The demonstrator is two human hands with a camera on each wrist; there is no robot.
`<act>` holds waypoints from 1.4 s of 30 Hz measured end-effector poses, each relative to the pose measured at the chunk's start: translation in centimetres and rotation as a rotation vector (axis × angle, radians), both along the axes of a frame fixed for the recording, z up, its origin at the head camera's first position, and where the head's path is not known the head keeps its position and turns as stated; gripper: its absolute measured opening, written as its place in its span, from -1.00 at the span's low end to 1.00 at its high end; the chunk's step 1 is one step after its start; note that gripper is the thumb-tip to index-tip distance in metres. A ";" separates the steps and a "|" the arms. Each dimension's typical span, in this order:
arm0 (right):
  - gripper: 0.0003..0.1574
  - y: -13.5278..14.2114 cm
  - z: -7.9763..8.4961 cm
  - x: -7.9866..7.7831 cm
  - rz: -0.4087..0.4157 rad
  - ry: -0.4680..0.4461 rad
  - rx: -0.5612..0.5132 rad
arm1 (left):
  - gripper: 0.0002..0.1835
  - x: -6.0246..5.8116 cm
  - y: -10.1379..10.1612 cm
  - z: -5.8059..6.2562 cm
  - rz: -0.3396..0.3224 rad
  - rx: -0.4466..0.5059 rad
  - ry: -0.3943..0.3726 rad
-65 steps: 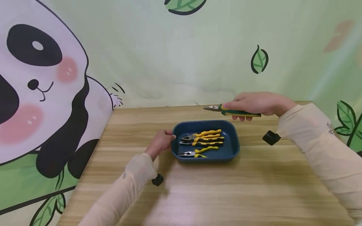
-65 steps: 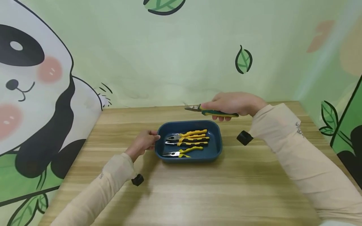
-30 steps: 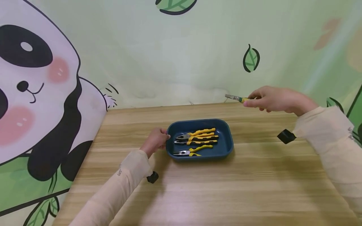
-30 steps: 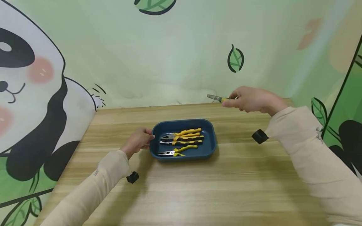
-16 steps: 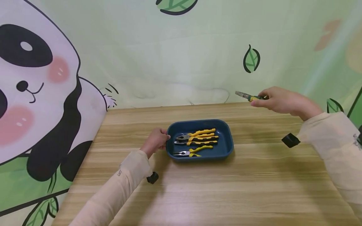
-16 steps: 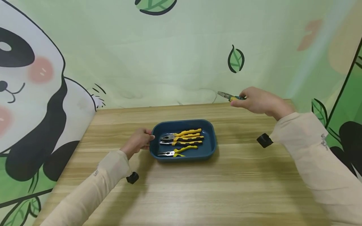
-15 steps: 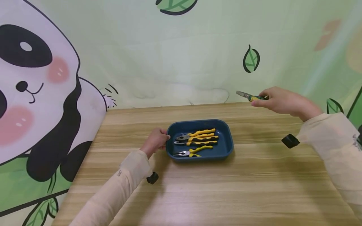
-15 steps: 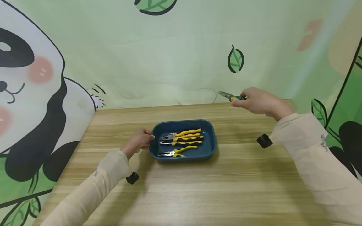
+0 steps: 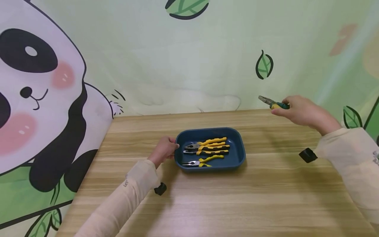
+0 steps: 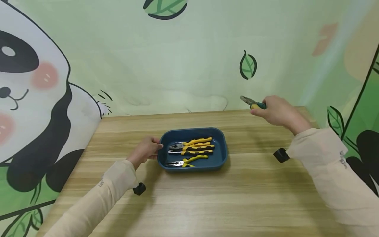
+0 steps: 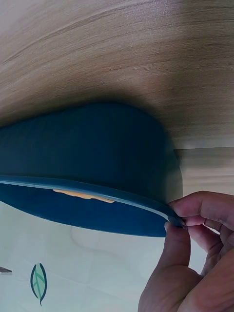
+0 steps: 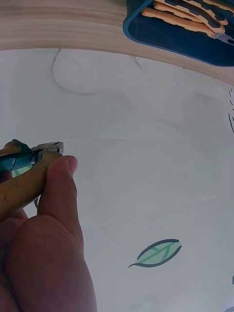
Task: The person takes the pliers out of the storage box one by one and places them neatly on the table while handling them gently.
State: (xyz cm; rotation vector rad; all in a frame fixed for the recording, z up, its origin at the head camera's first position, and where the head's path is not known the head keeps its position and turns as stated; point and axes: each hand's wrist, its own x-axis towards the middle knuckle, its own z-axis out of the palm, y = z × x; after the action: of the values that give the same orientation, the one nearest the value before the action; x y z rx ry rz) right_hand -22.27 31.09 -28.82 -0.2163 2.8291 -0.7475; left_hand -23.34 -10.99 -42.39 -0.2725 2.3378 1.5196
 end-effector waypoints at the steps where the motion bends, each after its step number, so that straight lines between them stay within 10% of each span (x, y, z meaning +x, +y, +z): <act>1: -0.33 0.1 -0.1 0.0 0.000 0.001 0.001 | -0.91 0.0 0.0 0.0 -0.002 0.000 -0.001; 27: 0.13 4.0 -2.9 0.5 -0.133 0.010 0.088 | -0.83 -0.2 0.3 -0.2 0.014 -0.022 -0.015; 42: -0.20 5.3 -5.0 0.7 -0.212 0.073 0.084 | -0.81 -0.2 0.3 -0.2 0.005 -0.041 -0.003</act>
State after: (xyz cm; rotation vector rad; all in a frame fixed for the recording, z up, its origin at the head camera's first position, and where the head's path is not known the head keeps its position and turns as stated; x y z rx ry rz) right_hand -21.59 36.35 -33.84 0.0719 2.9775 -0.6716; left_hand -23.58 -10.74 -42.54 -0.2907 2.3693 1.4740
